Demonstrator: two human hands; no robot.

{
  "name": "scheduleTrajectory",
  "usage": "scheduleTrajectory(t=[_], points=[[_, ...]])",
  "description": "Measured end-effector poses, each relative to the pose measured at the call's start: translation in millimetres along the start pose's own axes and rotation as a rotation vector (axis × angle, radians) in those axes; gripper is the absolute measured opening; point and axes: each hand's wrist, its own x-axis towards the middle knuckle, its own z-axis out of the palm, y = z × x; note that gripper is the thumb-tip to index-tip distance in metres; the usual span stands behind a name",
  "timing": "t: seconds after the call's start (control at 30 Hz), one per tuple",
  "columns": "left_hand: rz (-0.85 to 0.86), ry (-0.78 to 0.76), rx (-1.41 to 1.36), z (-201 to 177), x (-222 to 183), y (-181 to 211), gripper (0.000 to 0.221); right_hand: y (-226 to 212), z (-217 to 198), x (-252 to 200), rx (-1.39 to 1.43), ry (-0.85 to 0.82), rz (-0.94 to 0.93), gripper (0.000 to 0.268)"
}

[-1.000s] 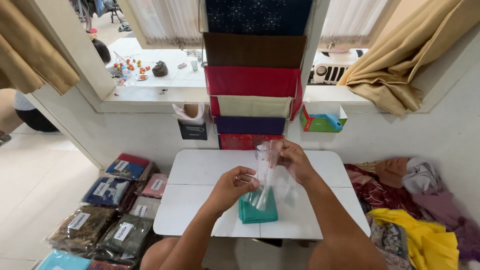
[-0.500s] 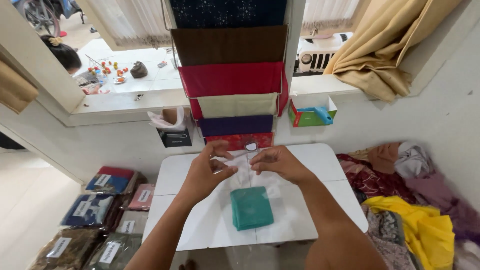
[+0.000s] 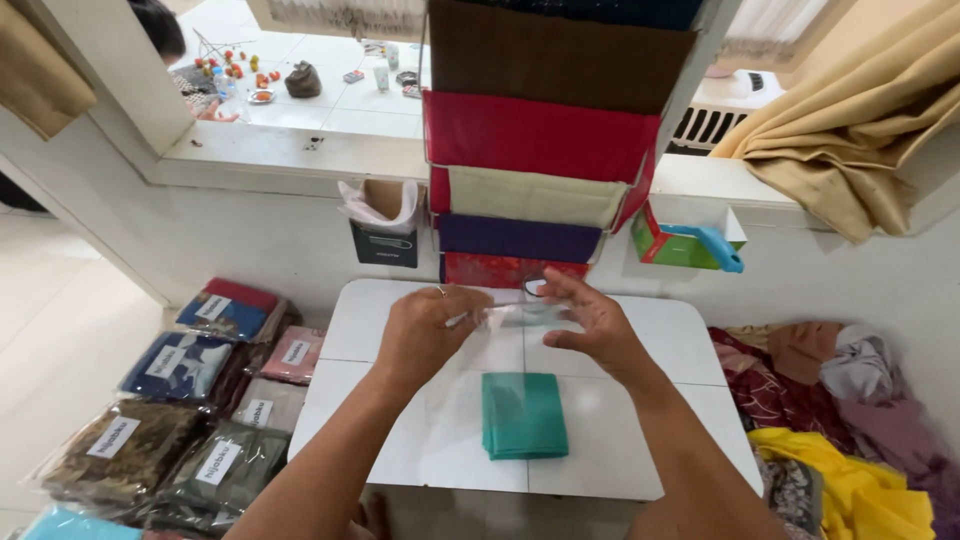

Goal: Folding fabric items and placing them into clear plastic packaging bags after using a lint roller.

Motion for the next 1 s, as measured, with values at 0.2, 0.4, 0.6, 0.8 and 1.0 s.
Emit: scheduleTrajectory(t=[0.2,0.4,0.6,0.8,1.0], points=[[-0.146,0.063,-0.138,-41,5,0,0.016,11,-8,3,-0.007,-0.02,0.133,0.107],[-0.506,-0.315,-0.401,-55,-4,4,0.02,5,8,-4,-0.101,-0.176,-0.016,0.124],[-0.567,-0.826,-0.296,-64,-11,21,0.018,-19,37,-18,-0.371,-0.256,-0.072,0.098],[-0.637,-0.899,-0.216,-64,-8,16,0.059,16,57,-8,-0.24,-0.409,0.274,0.013],[-0.544,-0.654,0.298,-10,-38,-86,0.103,87,60,8,0.067,-0.097,0.59,0.031]])
